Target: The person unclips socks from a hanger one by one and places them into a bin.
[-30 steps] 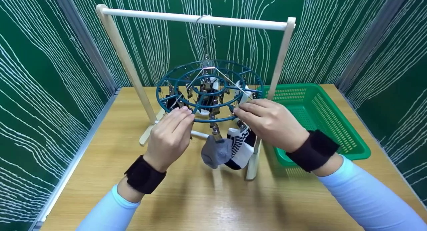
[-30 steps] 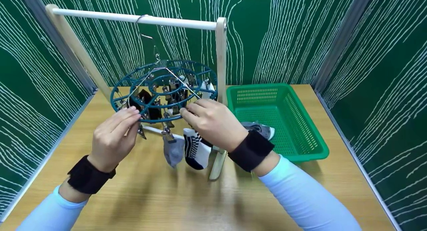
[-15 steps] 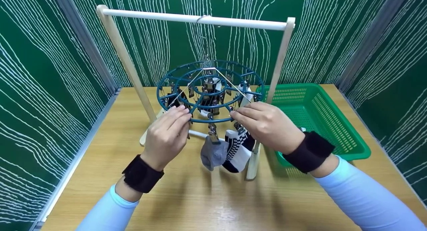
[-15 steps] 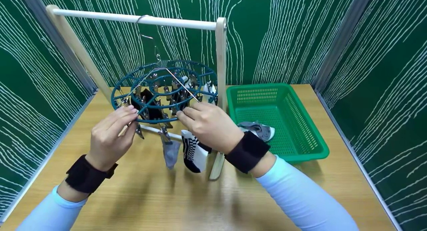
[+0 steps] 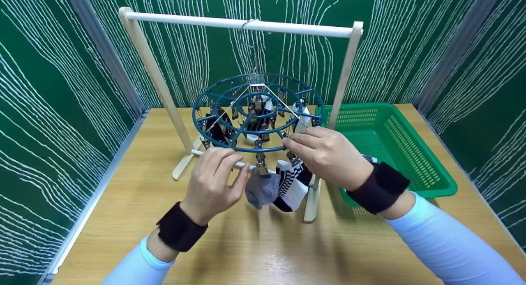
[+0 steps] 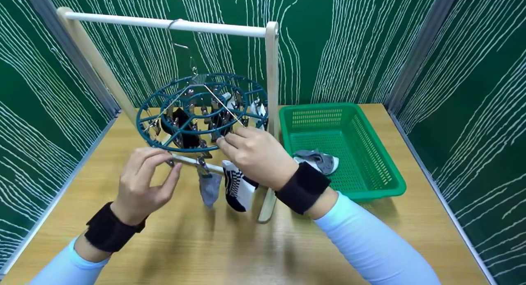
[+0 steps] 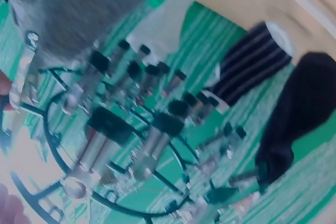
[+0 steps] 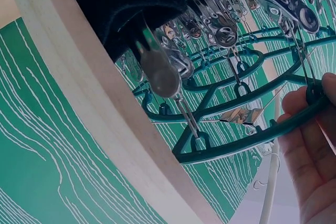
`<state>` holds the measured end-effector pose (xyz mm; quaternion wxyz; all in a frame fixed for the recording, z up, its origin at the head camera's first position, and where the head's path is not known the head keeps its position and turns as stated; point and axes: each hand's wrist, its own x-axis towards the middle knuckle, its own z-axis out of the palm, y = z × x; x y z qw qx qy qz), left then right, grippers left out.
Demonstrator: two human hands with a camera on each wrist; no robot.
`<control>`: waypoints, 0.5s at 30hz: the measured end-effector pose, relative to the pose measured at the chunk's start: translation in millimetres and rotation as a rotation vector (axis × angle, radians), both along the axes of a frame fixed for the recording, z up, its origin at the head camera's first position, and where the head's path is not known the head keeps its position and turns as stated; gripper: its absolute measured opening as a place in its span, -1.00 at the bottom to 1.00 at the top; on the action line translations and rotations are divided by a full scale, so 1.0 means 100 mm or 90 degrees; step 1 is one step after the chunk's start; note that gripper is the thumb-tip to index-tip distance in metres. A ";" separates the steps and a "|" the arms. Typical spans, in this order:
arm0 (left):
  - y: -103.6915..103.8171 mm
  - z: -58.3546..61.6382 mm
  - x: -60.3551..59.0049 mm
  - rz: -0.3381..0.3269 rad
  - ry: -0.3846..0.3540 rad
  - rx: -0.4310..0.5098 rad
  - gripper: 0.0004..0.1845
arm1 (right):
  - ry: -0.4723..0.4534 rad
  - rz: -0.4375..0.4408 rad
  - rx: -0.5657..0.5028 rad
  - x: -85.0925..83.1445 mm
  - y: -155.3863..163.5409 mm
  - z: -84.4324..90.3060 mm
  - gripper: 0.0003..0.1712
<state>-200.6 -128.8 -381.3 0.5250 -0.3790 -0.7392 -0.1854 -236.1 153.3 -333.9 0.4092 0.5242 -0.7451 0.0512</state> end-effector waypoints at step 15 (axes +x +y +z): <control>0.19 0.01 0.16 -0.035 -0.422 0.045 -0.58 | -0.010 -0.009 -0.001 0.00 -0.01 0.00 -0.72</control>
